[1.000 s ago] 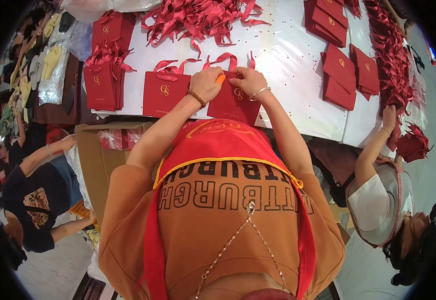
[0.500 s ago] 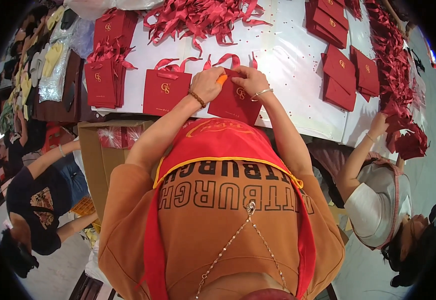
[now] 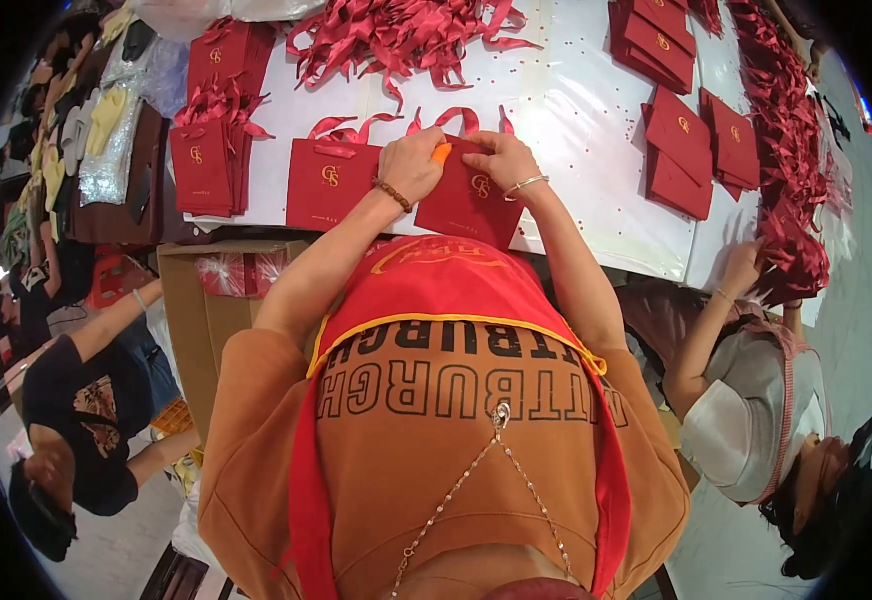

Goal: Processing and stacking small red paper envelopes at a workspace.

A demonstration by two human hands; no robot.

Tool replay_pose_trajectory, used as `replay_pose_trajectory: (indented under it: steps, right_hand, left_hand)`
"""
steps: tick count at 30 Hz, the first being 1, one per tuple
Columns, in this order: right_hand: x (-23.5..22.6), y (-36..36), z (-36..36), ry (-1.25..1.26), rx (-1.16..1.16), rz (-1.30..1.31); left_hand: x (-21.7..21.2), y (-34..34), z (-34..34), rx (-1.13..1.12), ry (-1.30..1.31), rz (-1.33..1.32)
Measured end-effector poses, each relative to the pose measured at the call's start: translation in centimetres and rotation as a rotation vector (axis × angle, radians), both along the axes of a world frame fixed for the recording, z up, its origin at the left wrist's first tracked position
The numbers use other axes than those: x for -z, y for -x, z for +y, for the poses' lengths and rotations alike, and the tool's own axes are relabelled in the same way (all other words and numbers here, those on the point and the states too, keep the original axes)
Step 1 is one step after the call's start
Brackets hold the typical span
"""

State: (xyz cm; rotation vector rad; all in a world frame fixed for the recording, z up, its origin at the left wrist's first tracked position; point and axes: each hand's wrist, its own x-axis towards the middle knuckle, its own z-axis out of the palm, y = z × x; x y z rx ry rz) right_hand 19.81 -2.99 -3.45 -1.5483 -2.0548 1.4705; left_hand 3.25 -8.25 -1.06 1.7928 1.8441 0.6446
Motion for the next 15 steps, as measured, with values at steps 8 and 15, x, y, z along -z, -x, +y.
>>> replay_pose_trajectory:
  steps: [8,15]
  right_hand:
    - [0.03,-0.04,-0.03,0.001,0.03,0.029]
    - [-0.01,0.0,-0.29,-0.025,0.025,0.042]
  left_hand:
    - [-0.11,-0.38,-0.12,0.07,-0.013,-0.006]
    - [-0.1,-0.34,-0.23,0.106,-0.029,0.021]
